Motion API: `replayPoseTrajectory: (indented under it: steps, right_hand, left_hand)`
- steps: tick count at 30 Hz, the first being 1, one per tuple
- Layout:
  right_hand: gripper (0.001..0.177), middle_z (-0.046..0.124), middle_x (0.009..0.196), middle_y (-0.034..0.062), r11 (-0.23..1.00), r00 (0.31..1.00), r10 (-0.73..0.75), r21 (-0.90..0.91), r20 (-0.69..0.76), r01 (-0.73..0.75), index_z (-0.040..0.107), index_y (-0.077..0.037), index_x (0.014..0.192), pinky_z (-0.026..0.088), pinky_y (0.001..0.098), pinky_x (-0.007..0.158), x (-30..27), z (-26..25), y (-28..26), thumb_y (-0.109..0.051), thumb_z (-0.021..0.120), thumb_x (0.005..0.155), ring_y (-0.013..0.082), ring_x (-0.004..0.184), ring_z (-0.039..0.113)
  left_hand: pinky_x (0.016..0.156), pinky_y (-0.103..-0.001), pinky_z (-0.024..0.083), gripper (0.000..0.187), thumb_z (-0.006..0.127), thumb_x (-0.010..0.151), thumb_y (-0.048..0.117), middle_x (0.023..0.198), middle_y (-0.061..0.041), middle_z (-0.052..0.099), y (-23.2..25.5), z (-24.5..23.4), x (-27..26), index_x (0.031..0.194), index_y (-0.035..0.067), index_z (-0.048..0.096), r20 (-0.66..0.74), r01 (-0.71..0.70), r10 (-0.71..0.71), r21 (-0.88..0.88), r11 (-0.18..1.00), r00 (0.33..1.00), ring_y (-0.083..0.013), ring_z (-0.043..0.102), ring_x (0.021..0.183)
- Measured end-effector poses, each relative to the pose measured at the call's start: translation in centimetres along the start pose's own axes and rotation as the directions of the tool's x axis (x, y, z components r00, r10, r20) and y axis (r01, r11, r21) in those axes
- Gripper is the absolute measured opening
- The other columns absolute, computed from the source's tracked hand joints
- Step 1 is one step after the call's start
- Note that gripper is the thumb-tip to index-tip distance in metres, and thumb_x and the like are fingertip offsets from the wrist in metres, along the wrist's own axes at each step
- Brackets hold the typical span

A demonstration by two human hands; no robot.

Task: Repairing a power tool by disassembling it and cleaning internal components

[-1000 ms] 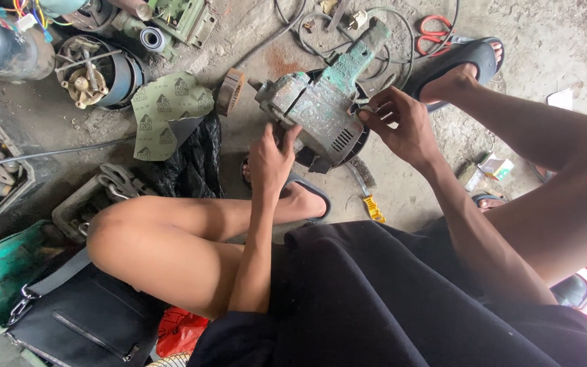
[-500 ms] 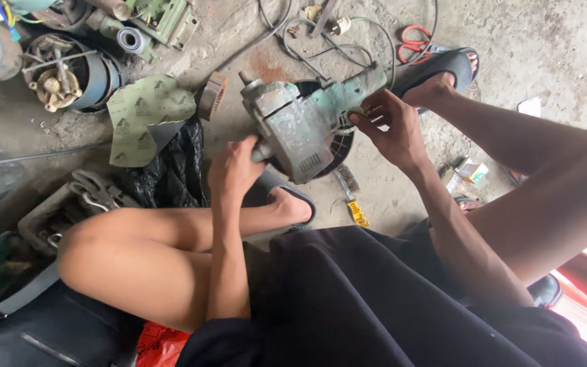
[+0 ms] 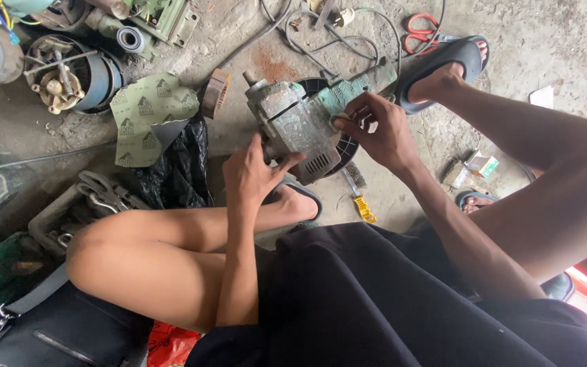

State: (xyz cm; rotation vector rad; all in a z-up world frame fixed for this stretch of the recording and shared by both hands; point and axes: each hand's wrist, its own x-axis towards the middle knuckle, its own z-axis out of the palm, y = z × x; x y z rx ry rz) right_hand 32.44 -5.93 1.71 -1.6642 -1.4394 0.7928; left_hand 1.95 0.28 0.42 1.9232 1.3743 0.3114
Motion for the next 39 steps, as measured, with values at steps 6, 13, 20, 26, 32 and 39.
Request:
replayPoseTrajectory:
  steps: [6,13,20,26,32,39]
  right_hand:
    - [0.029,0.074,0.096,0.0103,0.997,0.996,0.075,0.018,0.038,-0.076,0.079,-0.004,0.114,0.063,0.0284,0.075,-1.1,0.5,1.0,-0.019,0.102,0.103,0.0198,0.085,0.075]
    - [0.027,0.074,0.096,0.0121,0.998,0.998,0.064,0.008,0.024,-0.064,0.081,-0.005,0.113,0.064,0.0298,0.077,-1.3,0.9,0.4,-0.017,0.102,0.102,0.0207,0.086,0.075]
    - [0.025,0.073,0.097,0.0112,0.999,0.998,0.031,0.007,0.055,-0.032,0.08,-0.004,0.114,0.065,0.0308,0.076,-1.0,0.9,-0.2,-0.014,0.101,0.104,0.0214,0.085,0.076]
    - [0.024,0.074,0.097,0.0108,1.0,0.996,-0.004,0.006,0.085,0.003,0.08,-0.004,0.113,0.064,0.0313,0.075,-1.1,1.0,-0.5,-0.017,0.099,0.105,0.0225,0.085,0.078]
    - [0.021,0.073,0.097,0.0107,0.999,0.996,-0.016,0.043,0.088,0.013,0.08,-0.004,0.113,0.063,0.0304,0.074,-1.0,1.1,-1.0,-0.013,0.098,0.105,0.022,0.083,0.077]
    - [0.024,0.073,0.097,0.0129,0.993,0.986,-0.113,-0.028,0.119,0.117,0.08,-0.001,0.112,0.062,0.0343,0.071,-0.9,1.8,-2.0,-0.013,0.099,0.103,0.0266,0.081,0.078]
  left_hand:
    - [0.064,-0.046,0.066,0.088,0.07,0.096,0.094,0.07,-0.018,0.074,0.5,3.1,0.7,0.093,0.006,0.072,-0.282,-0.002,0.034,0.115,0.993,0.959,-0.038,0.083,0.072]
    - [0.066,-0.058,0.065,0.091,0.054,0.113,0.083,0.072,-0.028,0.077,1.2,2.5,1.1,0.084,0.0,0.077,-0.271,0.17,-0.156,0.031,0.985,0.95,-0.0494,0.084,0.075]
    - [0.074,-0.051,0.068,0.112,0.052,0.101,0.101,0.095,-0.032,0.084,2.7,0.5,0.6,0.112,-0.007,0.083,-0.175,0.109,-0.114,-0.037,0.993,0.978,-0.0456,0.088,0.088]
    - [0.078,-0.052,0.069,0.122,0.046,0.1,0.104,0.101,-0.033,0.084,2.4,1.3,1.1,0.122,-0.011,0.08,-0.14,0.14,-0.144,-0.04,0.989,0.98,-0.0443,0.087,0.091]
    - [0.101,-0.068,0.065,0.141,0.056,0.092,0.103,0.135,-0.052,0.072,4.3,-0.8,0.4,0.147,-0.026,0.06,-0.059,0.172,-0.192,-0.244,0.954,0.98,-0.0608,0.077,0.127]
    - [0.069,-0.05,0.068,0.114,0.049,0.099,0.102,0.093,-0.032,0.082,3.0,0.3,1.1,0.11,-0.008,0.078,-0.182,0.114,-0.104,0.043,0.993,0.978,-0.0437,0.087,0.088]
